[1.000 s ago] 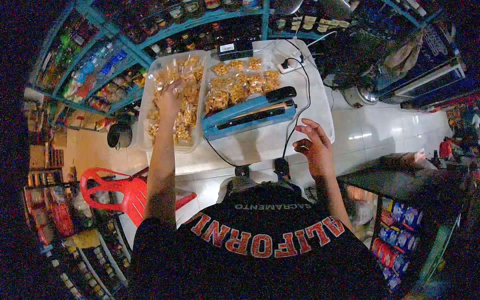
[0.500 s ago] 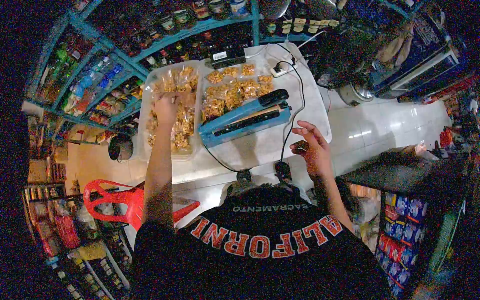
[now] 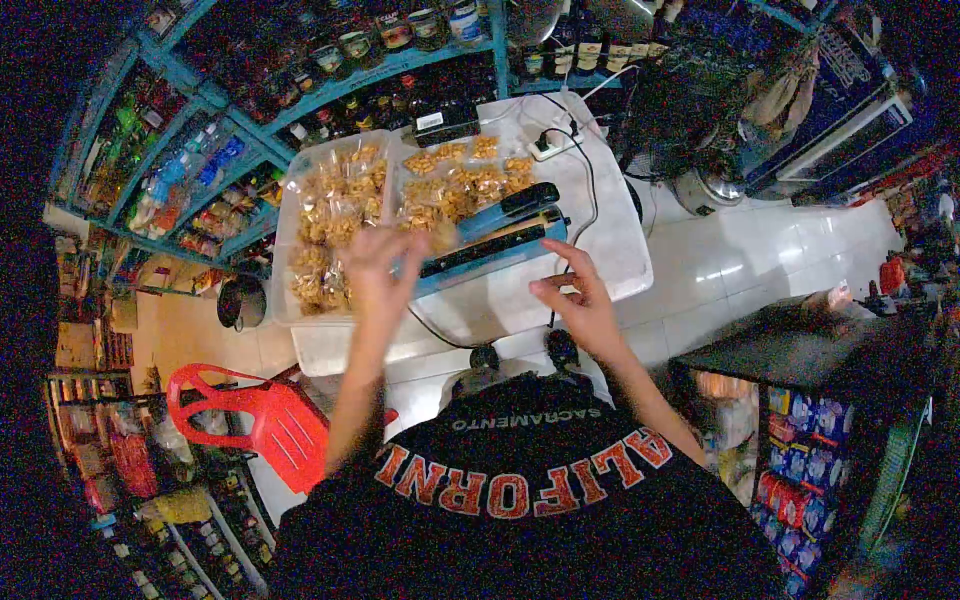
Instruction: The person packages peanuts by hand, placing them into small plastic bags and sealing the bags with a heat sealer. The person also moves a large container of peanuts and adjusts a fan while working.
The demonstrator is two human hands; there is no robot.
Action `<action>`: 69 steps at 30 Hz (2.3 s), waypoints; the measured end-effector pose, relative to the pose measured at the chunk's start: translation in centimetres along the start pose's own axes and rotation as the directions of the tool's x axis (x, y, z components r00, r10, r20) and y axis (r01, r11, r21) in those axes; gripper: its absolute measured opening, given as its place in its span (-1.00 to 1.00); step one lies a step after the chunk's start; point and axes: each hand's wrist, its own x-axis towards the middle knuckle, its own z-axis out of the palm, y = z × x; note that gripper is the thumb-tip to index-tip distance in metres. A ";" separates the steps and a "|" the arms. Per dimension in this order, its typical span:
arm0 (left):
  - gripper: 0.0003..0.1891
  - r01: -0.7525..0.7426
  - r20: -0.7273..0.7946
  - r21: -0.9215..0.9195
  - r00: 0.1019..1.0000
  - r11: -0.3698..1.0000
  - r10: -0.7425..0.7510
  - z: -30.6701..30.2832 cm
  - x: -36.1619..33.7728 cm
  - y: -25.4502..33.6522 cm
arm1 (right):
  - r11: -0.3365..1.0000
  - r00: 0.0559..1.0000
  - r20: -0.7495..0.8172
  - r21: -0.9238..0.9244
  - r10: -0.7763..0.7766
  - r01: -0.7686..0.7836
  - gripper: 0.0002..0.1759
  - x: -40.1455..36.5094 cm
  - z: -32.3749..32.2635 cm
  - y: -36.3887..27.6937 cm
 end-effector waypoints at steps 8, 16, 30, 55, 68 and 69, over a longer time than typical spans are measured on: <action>-0.89 0.021 0.211 -0.399 0.975 0.917 0.070 3.3 -2.7 6.1 | 0.818 0.871 0.132 -0.300 -0.473 0.490 -0.76 -0.2 -0.7 1.4; -0.79 0.213 0.255 -0.603 0.965 0.769 -0.067 3.3 -2.5 7.2 | 0.910 0.915 -0.002 -0.111 -0.403 0.400 -0.86 -0.3 -0.7 2.3; -0.88 0.198 0.246 -0.587 0.967 0.785 -0.061 4.1 -2.3 5.9 | 0.944 0.941 0.075 0.031 -0.329 0.327 -0.85 0.4 -1.1 2.2; -0.91 0.155 0.203 -0.572 0.978 0.805 -0.043 3.6 -2.1 6.2 | 0.953 0.967 0.135 0.245 -0.218 0.181 -0.79 0.3 -2.1 2.3; -0.95 0.344 0.308 -0.471 0.927 0.812 -0.214 2.1 -4.2 5.5 | 0.963 0.905 -0.339 0.173 0.257 -0.208 -0.65 13.9 -6.2 13.9; -0.95 0.355 0.307 -0.468 0.924 0.809 -0.227 2.1 -4.2 5.5 | 0.960 0.908 -0.321 0.162 0.269 -0.228 -0.65 14.4 -6.1 14.1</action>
